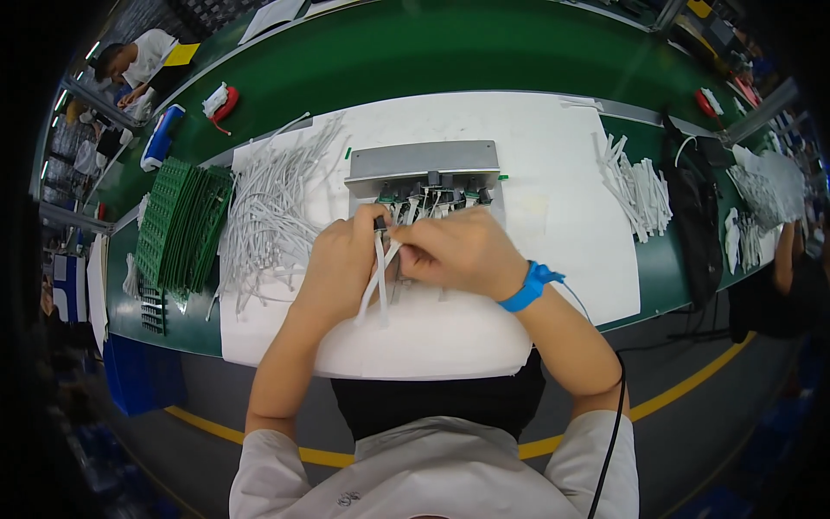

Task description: Inserting white ribbon cables into connectors on a green printed circuit board.

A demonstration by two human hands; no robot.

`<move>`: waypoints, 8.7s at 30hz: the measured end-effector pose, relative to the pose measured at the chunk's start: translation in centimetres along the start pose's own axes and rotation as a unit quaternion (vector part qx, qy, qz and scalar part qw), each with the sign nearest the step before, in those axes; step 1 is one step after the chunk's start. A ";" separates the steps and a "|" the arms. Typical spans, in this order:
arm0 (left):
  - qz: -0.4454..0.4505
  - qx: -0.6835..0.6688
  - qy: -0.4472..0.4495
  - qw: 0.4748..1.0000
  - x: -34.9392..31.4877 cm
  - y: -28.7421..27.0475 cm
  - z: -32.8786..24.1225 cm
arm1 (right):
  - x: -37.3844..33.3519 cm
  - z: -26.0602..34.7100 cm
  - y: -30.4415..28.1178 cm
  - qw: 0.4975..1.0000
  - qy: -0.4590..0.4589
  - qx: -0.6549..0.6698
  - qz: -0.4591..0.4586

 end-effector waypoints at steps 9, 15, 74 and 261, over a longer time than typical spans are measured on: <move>-0.108 0.028 -0.036 0.993 0.7 0.7 2.1 | 1.2 -1.7 -5.7 0.993 0.089 -0.077 0.029; -0.143 -0.068 -0.065 0.985 0.6 0.6 2.2 | -0.2 -2.1 -5.7 0.983 0.158 -0.091 0.025; -0.021 -0.205 0.050 0.977 0.3 0.8 2.5 | -2.5 4.3 2.2 0.892 0.449 -0.026 -0.054; 0.217 -0.349 0.091 0.907 10.9 3.7 -18.0 | -12.0 2.5 -14.5 0.921 0.267 0.073 -0.275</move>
Point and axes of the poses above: each hand's wrist, its own x-axis towards the middle knuckle, its own y-axis out of the palm, z = x × y, the point moved 2 cm from there along x, towards the middle knuckle, and after that the axes turned 8 degrees about -y, right-handed, at the moved point
